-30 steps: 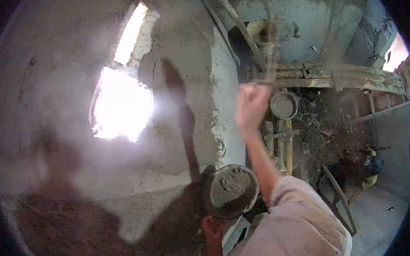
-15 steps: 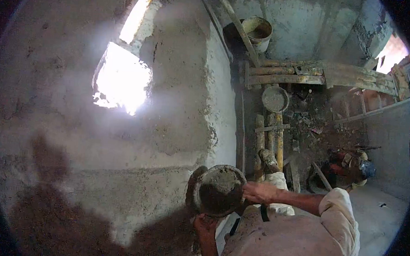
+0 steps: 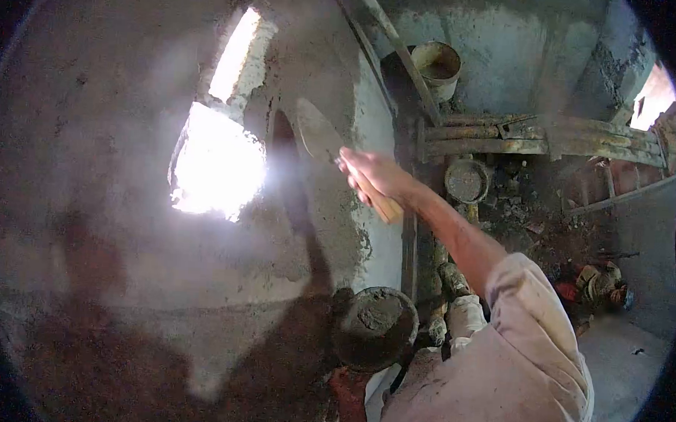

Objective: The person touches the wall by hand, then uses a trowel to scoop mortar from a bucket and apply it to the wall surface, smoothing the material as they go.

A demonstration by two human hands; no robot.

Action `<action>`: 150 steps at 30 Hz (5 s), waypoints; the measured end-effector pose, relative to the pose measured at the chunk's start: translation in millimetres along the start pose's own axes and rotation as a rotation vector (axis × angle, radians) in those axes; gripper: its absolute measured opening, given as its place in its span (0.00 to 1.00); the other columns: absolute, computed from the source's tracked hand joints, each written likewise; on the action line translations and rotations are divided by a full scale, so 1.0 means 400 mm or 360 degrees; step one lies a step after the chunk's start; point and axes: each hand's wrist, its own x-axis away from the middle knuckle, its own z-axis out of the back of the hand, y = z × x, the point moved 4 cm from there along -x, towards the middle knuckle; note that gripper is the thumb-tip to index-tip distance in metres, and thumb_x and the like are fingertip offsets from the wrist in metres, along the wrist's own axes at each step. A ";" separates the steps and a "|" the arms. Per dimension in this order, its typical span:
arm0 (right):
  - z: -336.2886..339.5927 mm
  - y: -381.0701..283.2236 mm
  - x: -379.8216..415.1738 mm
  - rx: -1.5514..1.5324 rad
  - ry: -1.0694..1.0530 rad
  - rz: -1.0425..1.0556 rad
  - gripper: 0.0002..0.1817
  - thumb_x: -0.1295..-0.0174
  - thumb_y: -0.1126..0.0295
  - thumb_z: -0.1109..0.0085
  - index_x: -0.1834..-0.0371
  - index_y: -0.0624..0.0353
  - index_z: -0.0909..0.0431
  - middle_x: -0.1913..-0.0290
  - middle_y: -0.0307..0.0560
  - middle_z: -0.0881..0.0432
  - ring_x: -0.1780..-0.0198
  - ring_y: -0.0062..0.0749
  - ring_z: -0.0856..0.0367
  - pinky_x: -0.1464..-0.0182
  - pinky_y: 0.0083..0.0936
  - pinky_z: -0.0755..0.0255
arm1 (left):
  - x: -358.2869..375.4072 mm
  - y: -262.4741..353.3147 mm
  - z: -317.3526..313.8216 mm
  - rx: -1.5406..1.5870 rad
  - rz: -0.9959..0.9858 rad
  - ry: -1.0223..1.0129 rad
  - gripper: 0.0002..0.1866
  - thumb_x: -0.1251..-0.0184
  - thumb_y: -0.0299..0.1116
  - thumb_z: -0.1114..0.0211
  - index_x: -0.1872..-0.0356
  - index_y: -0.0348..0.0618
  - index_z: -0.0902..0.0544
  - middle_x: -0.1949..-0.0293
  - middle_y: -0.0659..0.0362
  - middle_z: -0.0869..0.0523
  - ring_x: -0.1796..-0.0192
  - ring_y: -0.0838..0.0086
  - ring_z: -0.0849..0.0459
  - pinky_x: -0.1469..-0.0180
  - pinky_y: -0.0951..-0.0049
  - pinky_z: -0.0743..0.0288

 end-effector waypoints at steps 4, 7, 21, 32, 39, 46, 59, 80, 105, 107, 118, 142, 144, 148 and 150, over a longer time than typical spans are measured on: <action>-0.027 -0.016 -0.139 -0.0031 -0.0062 0.0022 0.25 0.27 0.48 0.59 0.54 0.62 0.28 0.74 0.38 0.28 0.83 0.19 0.27 0.82 0.18 0.30 | 0.118 0.027 -0.137 0.0301 -0.0084 0.0030 0.12 0.47 0.33 0.40 0.62 0.40 0.25 0.55 0.51 0.24 0.54 0.57 0.22 0.51 0.47 0.22; -0.094 0.028 -0.180 -0.0084 -0.0162 -0.0099 0.21 0.27 0.52 0.57 0.54 0.62 0.31 0.72 0.40 0.27 0.82 0.21 0.27 0.81 0.21 0.24 | 0.088 0.010 -0.132 0.0485 0.0078 0.0036 0.15 0.49 0.33 0.40 0.59 0.39 0.25 0.51 0.49 0.26 0.48 0.52 0.25 0.47 0.42 0.25; -0.021 0.156 0.182 0.0319 -0.0477 -0.0402 0.23 0.28 0.47 0.57 0.61 0.60 0.32 0.76 0.39 0.28 0.82 0.22 0.27 0.79 0.22 0.30 | 0.073 0.035 -0.203 0.0339 0.0090 -0.0018 0.19 0.50 0.33 0.40 0.55 0.41 0.26 0.47 0.48 0.27 0.43 0.47 0.28 0.41 0.34 0.30; 0.074 -0.076 -0.190 0.0506 -0.0125 -0.0149 0.21 0.27 0.51 0.58 0.65 0.60 0.33 0.75 0.39 0.30 0.81 0.20 0.29 0.78 0.23 0.31 | 0.133 0.056 -0.308 0.0425 0.0125 -0.0017 0.16 0.50 0.32 0.40 0.60 0.38 0.26 0.49 0.48 0.26 0.43 0.44 0.28 0.40 0.34 0.31; -0.006 -0.112 -0.220 0.0894 -0.0362 -0.0205 0.21 0.26 0.54 0.62 0.61 0.65 0.32 0.74 0.42 0.28 0.80 0.24 0.26 0.77 0.25 0.23 | 0.154 0.032 -0.314 0.0403 0.0112 0.0062 0.07 0.50 0.32 0.39 0.72 0.43 0.27 0.53 0.50 0.25 0.44 0.45 0.28 0.41 0.33 0.31; -0.014 -0.153 -0.184 0.0910 -0.0528 -0.0370 0.22 0.27 0.55 0.61 0.60 0.67 0.31 0.75 0.43 0.28 0.79 0.25 0.26 0.76 0.25 0.24 | 0.105 0.012 -0.255 0.0331 0.0056 -0.0033 0.07 0.47 0.32 0.39 0.76 0.46 0.29 0.59 0.54 0.24 0.45 0.45 0.27 0.43 0.33 0.30; 0.041 -0.238 -0.189 0.1010 -0.0260 -0.0233 0.22 0.26 0.55 0.59 0.55 0.69 0.31 0.72 0.44 0.27 0.78 0.25 0.25 0.78 0.24 0.23 | 0.168 0.037 -0.291 0.0516 -0.0007 0.0160 0.07 0.50 0.33 0.39 0.74 0.47 0.29 0.56 0.53 0.25 0.45 0.45 0.29 0.41 0.31 0.33; 0.072 -0.168 -0.249 0.0757 -0.0274 -0.0281 0.23 0.26 0.53 0.61 0.55 0.67 0.33 0.75 0.42 0.26 0.80 0.23 0.24 0.82 0.22 0.22 | 0.122 0.040 -0.307 0.0423 0.0150 0.0152 0.08 0.50 0.35 0.39 0.71 0.45 0.28 0.46 0.49 0.27 0.42 0.45 0.29 0.39 0.31 0.34; 0.015 0.616 0.486 0.2366 -0.0454 -0.0549 0.18 0.38 0.68 0.46 0.45 0.62 0.27 0.58 0.63 0.18 0.57 0.50 0.16 0.60 0.45 0.21 | 0.173 0.104 -0.313 -0.0066 -0.0159 -0.0534 0.08 0.46 0.38 0.35 0.72 0.49 0.25 0.70 0.62 0.24 0.67 0.70 0.21 0.67 0.64 0.19; 0.005 0.718 0.495 0.1970 -0.0725 -0.0614 0.16 0.35 0.67 0.50 0.47 0.60 0.24 0.59 0.57 0.17 0.58 0.49 0.15 0.58 0.45 0.21 | 0.148 0.106 -0.307 -0.0227 -0.0167 -0.0605 0.09 0.47 0.38 0.36 0.74 0.49 0.27 0.71 0.64 0.25 0.68 0.75 0.22 0.71 0.68 0.21; 0.006 0.567 0.648 0.0823 -0.0140 -0.0504 0.18 0.29 0.52 0.52 0.64 0.57 0.27 0.73 0.41 0.26 0.72 0.28 0.23 0.69 0.26 0.28 | -0.015 0.042 -0.258 -0.0070 0.0189 -0.0648 0.13 0.48 0.37 0.39 0.80 0.49 0.35 0.66 0.59 0.28 0.49 0.45 0.30 0.41 0.36 0.33; -0.344 0.228 0.099 -0.0293 0.0346 0.0390 0.23 0.33 0.55 0.45 0.46 0.60 0.35 0.59 0.55 0.23 0.58 0.39 0.22 0.54 0.38 0.28 | -0.084 0.004 -0.175 0.0029 0.0041 0.0132 0.22 0.30 0.38 0.48 0.40 0.37 0.32 0.43 0.49 0.29 0.43 0.54 0.27 0.40 0.48 0.31; -0.268 0.239 0.188 0.0037 0.0207 0.0237 0.22 0.32 0.55 0.45 0.45 0.59 0.34 0.59 0.53 0.23 0.59 0.35 0.22 0.55 0.36 0.28 | -0.010 0.034 -0.244 0.0031 0.0089 0.0063 0.22 0.33 0.38 0.45 0.42 0.37 0.30 0.42 0.47 0.29 0.41 0.53 0.28 0.41 0.48 0.30; -0.018 0.419 0.413 0.1595 -0.0024 0.0041 0.24 0.33 0.53 0.48 0.42 0.59 0.31 0.58 0.57 0.20 0.58 0.52 0.17 0.59 0.44 0.22 | -0.101 -0.038 -0.146 0.0262 0.0058 -0.0444 0.21 0.45 0.34 0.41 0.49 0.38 0.23 0.43 0.46 0.27 0.40 0.55 0.28 0.42 0.47 0.27; 0.058 0.587 0.524 0.2098 -0.0371 -0.0220 0.24 0.32 0.53 0.50 0.44 0.61 0.29 0.58 0.56 0.20 0.56 0.50 0.17 0.57 0.45 0.21 | -0.073 -0.045 -0.149 0.0552 0.0213 -0.0455 0.21 0.48 0.31 0.42 0.50 0.38 0.22 0.43 0.46 0.26 0.40 0.56 0.26 0.43 0.47 0.26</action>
